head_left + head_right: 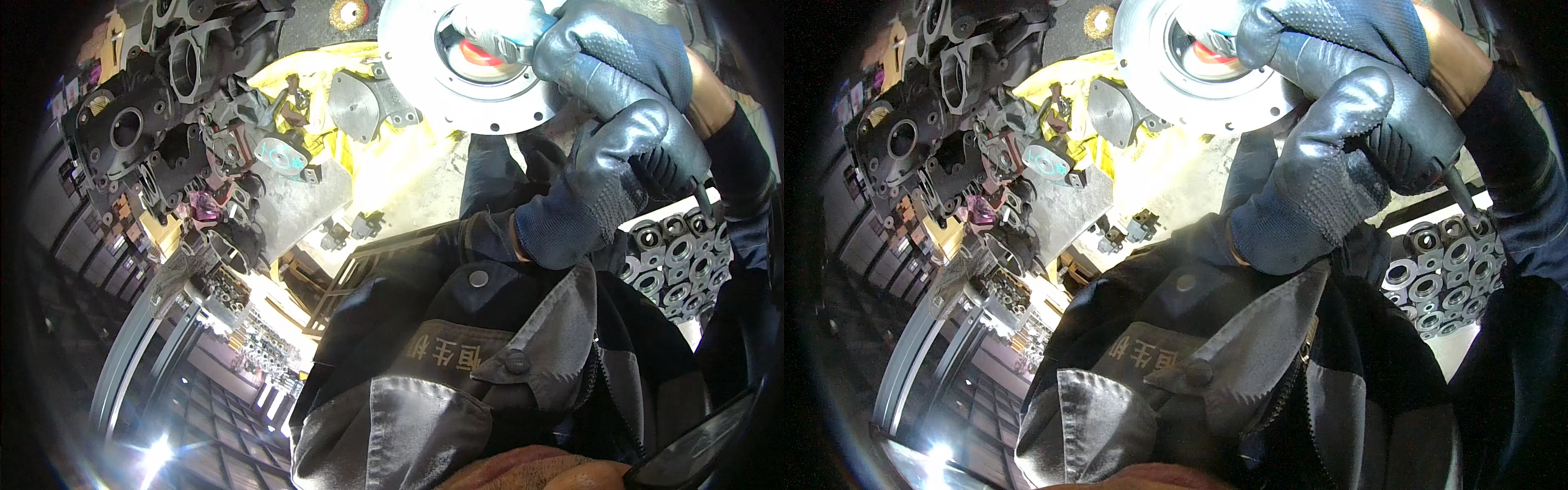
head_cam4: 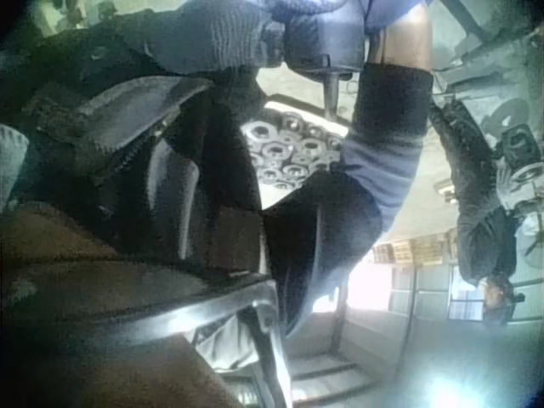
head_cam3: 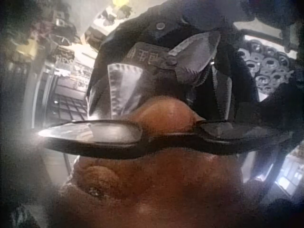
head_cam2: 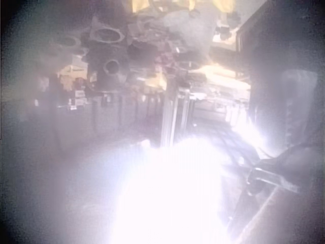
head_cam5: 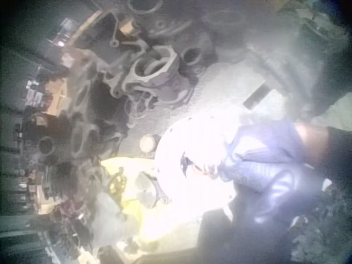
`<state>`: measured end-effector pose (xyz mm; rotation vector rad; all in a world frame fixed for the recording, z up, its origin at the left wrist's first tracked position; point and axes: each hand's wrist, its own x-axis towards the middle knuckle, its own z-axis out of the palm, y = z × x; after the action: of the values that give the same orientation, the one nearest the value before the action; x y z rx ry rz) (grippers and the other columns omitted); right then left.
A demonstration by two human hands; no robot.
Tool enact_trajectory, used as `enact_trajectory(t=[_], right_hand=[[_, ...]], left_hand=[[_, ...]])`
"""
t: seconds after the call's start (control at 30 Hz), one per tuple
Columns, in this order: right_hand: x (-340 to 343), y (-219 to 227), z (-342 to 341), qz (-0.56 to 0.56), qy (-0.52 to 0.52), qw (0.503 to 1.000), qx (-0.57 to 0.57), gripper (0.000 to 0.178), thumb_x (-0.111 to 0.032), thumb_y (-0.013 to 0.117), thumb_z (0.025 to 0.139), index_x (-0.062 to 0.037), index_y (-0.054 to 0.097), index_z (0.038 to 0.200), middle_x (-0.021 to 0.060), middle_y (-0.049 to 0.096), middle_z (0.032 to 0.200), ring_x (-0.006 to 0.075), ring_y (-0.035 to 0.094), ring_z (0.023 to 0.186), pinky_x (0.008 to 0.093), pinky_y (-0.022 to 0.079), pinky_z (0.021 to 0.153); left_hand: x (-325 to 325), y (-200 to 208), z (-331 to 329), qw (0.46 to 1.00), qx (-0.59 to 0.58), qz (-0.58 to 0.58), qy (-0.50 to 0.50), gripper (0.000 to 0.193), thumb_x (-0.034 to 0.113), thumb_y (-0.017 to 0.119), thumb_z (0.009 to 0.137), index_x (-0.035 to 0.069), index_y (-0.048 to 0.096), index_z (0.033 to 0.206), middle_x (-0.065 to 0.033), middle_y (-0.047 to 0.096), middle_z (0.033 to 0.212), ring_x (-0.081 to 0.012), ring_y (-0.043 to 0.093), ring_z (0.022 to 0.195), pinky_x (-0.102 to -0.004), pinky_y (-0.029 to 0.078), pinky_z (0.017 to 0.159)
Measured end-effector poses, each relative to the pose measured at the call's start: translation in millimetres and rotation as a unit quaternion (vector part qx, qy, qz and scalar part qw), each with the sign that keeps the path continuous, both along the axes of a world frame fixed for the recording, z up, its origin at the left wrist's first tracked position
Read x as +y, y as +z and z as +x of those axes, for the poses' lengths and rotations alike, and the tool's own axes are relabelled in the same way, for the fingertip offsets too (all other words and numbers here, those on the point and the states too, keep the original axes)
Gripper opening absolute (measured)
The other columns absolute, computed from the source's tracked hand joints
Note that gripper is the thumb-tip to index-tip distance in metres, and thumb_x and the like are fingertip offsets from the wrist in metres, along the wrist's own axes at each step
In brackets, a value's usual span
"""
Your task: The person uses an angle grinder to smooth the surface of a metal part on a workbench. They hold the part steady with one hand while operating the grinder with the other, moving the tool across the surface repeatedly.
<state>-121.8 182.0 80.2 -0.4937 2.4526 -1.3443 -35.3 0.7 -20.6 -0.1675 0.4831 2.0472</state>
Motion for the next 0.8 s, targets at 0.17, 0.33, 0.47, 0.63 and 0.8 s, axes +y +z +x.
enact_trajectory(t=[0.17, 0.33, 0.47, 0.63, 0.8], right_hand=[[-4, -6, -3, 0.006, -0.001, 1.000, 0.003, 0.045, -0.042, 0.057, 0.099, -0.0024, 0.075, 0.110, 0.0157, 0.075, 0.093, 0.0277, 0.073, 0.081, 0.0384, 0.061, 0.077], [-5, -10, 1, 0.001, -0.019, 1.000, 0.000, 0.043, -0.041, 0.059, 0.098, -0.0029, 0.073, 0.113, 0.0149, 0.074, 0.096, 0.0265, 0.073, 0.085, 0.0376, 0.061, 0.079], [-8, -14, 6, -0.011, -0.039, 0.999, 0.004, 0.042, -0.040, 0.061, 0.098, -0.0033, 0.072, 0.115, 0.0141, 0.074, 0.099, 0.0256, 0.073, 0.088, 0.0369, 0.061, 0.081], [-12, -19, 16, -0.032, -0.067, 0.997, 0.005, 0.041, -0.039, 0.064, 0.097, -0.0039, 0.070, 0.117, 0.0133, 0.073, 0.102, 0.0244, 0.073, 0.091, 0.0361, 0.060, 0.083], [-16, -31, 23, -0.051, -0.107, 0.993, 0.007, 0.041, -0.037, 0.066, 0.097, -0.0044, 0.068, 0.120, 0.0124, 0.072, 0.105, 0.0233, 0.072, 0.095, 0.0353, 0.060, 0.085]], left_hand=[[-6, 5, -10, 0.999, -0.021, -0.031, -0.027, 0.034, 0.019, 0.065, 0.102, -0.006, 0.060, 0.125, -0.0126, 0.068, 0.118, -0.0193, 0.072, 0.099, -0.0337, 0.062, 0.088], [-11, 12, -14, 0.997, -0.035, -0.046, -0.046, 0.035, 0.019, 0.065, 0.101, -0.006, 0.060, 0.125, -0.0126, 0.068, 0.117, -0.0195, 0.072, 0.099, -0.0338, 0.062, 0.088], [-16, 17, -17, 0.996, -0.039, -0.054, -0.058, 0.035, 0.019, 0.065, 0.101, -0.006, 0.060, 0.125, -0.0127, 0.068, 0.117, -0.0197, 0.072, 0.099, -0.0339, 0.062, 0.087], [-19, 21, -22, 0.994, -0.055, -0.057, -0.072, 0.035, 0.019, 0.066, 0.101, -0.006, 0.060, 0.125, -0.0127, 0.068, 0.116, -0.0199, 0.072, 0.099, -0.0341, 0.062, 0.087], [-25, 21, -28, 0.992, -0.065, -0.061, -0.091, 0.036, 0.019, 0.067, 0.100, -0.006, 0.060, 0.124, -0.0128, 0.067, 0.116, -0.0201, 0.072, 0.099, -0.0342, 0.062, 0.087]])
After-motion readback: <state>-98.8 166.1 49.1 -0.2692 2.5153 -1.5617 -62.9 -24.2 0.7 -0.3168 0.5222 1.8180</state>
